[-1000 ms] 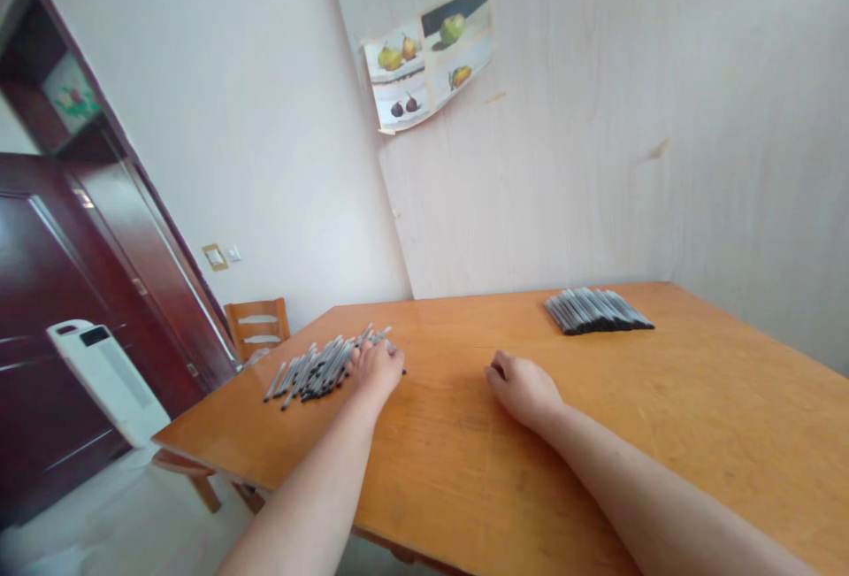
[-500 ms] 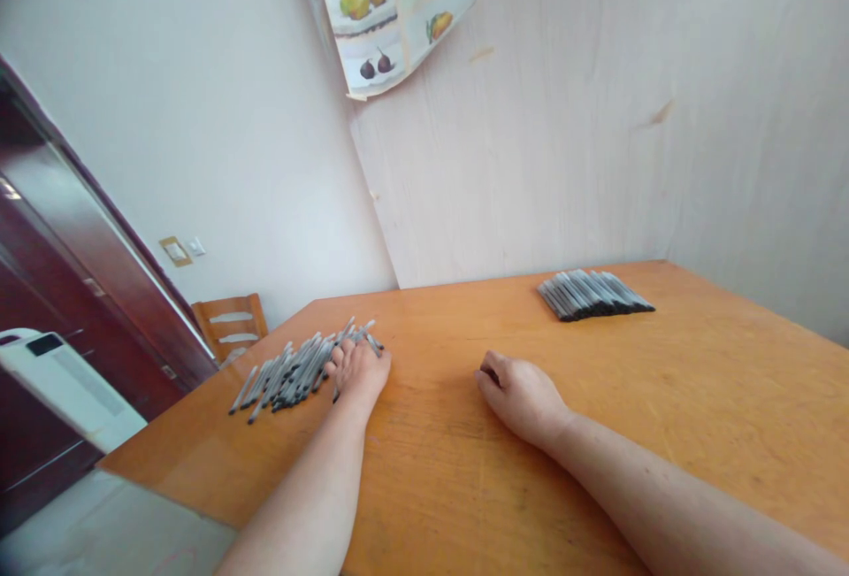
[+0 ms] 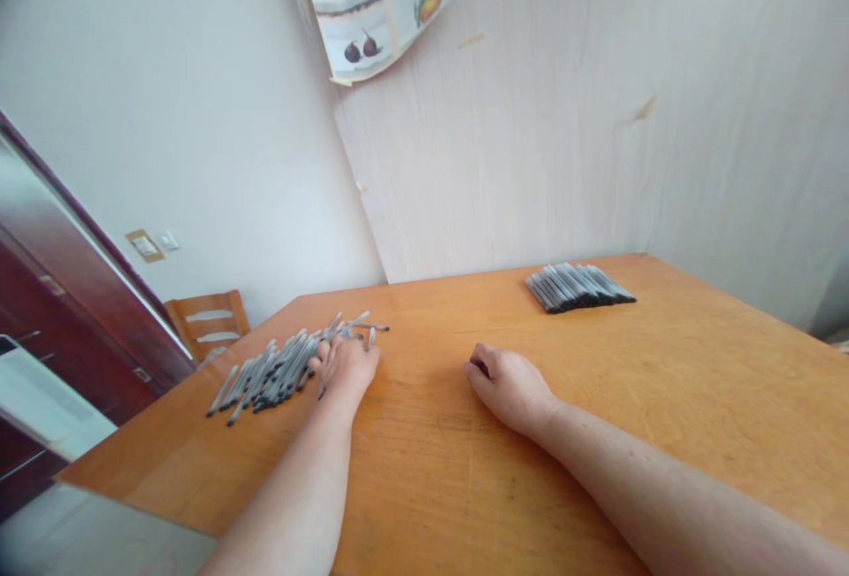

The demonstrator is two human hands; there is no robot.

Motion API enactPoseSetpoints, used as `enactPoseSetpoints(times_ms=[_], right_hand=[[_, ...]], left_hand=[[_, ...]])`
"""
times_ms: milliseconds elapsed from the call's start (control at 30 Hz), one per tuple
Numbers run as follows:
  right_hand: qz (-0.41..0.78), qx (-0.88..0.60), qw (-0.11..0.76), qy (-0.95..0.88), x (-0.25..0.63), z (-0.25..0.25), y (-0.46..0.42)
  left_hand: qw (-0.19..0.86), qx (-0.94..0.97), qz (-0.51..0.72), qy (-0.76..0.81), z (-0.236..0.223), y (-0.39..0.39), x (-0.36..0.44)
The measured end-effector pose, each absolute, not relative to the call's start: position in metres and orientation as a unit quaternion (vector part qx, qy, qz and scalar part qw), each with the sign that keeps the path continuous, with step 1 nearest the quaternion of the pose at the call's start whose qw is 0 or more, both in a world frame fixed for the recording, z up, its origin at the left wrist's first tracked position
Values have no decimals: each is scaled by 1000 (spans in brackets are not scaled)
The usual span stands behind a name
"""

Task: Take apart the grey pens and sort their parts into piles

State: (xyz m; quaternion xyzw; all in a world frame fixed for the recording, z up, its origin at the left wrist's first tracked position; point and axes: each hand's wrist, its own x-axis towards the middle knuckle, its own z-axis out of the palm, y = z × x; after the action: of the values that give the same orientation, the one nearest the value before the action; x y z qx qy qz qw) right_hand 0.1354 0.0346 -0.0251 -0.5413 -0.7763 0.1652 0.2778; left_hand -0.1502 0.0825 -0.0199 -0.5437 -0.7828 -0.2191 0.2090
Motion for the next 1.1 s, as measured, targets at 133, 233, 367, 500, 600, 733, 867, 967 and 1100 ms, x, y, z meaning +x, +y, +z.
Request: enactPoseSetpoints(times_ms=[133, 233, 367, 500, 600, 733, 867, 967, 1100], right_hand=[[166, -537, 287, -775, 136, -27, 35], [167, -533, 305, -772, 137, -29, 37], [211, -525, 359, -743, 138, -27, 40], [350, -514, 438, -649, 137, -17, 38], [442, -484, 492, -573, 137, -10, 35], [505, -432, 537, -520, 139, -8, 35], [535, -398, 560, -492, 139, -9, 35], [553, -376, 576, -470, 136, -8, 34], [565, -363, 574, -468, 135, -9, 32]], left_hand=[[183, -545, -220, -788, -11, 76, -148], [166, -579, -230, -764, -2, 72, -140], [33, -679, -305, -667, 2, 70, -119], [-155, -724, -376, -558, 5, 61, -93], [-184, -755, -372, -508, 9, 49, -77], [-179, -789, -354, -470, 13, 38, -66], [-217, -790, -349, -454, 7, 36, -59], [-274, -772, -370, -438, 0, 35, -52], [-274, -789, -354, -422, -2, 32, -45]])
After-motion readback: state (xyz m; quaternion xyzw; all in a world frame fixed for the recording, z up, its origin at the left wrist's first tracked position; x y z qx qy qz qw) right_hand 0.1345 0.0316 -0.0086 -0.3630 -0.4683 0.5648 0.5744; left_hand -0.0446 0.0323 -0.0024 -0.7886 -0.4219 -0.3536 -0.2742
